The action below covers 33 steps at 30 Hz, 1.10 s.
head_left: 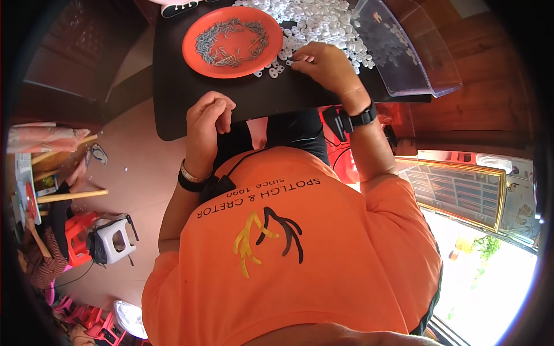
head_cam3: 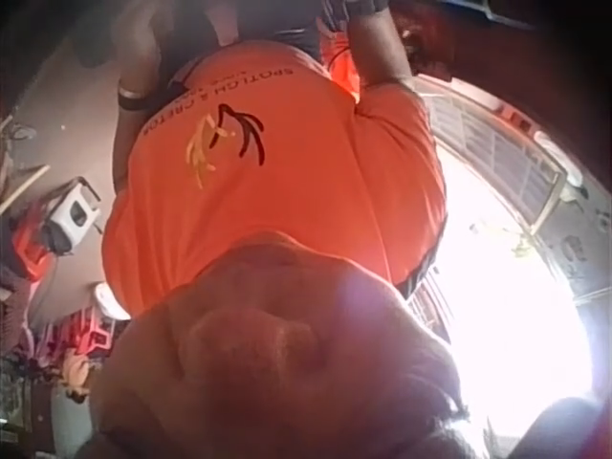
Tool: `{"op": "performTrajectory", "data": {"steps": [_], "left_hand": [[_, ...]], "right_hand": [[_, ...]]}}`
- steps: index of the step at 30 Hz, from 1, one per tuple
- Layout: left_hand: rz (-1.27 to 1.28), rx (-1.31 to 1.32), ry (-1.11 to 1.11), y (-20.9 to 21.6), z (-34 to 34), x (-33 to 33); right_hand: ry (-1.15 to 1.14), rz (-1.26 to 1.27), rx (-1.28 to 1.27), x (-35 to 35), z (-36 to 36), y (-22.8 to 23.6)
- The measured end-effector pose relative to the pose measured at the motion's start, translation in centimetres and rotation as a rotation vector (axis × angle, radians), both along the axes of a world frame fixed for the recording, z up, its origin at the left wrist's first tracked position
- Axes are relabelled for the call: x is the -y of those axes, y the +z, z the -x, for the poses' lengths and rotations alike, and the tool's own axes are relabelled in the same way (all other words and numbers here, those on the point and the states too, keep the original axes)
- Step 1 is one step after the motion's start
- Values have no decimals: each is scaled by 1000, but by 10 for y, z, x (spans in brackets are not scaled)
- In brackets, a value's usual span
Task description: Assembling small white plastic components with metal rings by hand.
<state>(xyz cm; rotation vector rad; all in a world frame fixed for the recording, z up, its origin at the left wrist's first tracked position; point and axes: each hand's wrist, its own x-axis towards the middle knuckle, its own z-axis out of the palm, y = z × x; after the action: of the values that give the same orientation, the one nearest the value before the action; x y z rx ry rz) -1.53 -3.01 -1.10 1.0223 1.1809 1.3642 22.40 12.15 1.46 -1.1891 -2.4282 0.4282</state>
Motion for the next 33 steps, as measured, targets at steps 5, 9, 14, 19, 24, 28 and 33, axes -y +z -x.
{"op": "performTrajectory", "data": {"steps": [5,9,14,19,24,28,33], "left_hand": [[3,0,-1,0,-2,0],[9,-1,-17,-1,-1,-1],[-13,-38,-48,0,-4,-1],[57,120,-181,0,-5,-5],[82,269,-200,0,-1,-5],[69,325,-204,-5,3,-6],[39,296,-158,-4,6,-6]], "right_hand": [[5,-255,145,5,15,-15],[-23,-327,153,6,17,-15],[150,212,-359,37,42,11],[440,335,-539,64,68,15],[489,420,-553,66,73,16],[384,620,-611,73,78,20],[380,482,-471,70,83,23]]}}
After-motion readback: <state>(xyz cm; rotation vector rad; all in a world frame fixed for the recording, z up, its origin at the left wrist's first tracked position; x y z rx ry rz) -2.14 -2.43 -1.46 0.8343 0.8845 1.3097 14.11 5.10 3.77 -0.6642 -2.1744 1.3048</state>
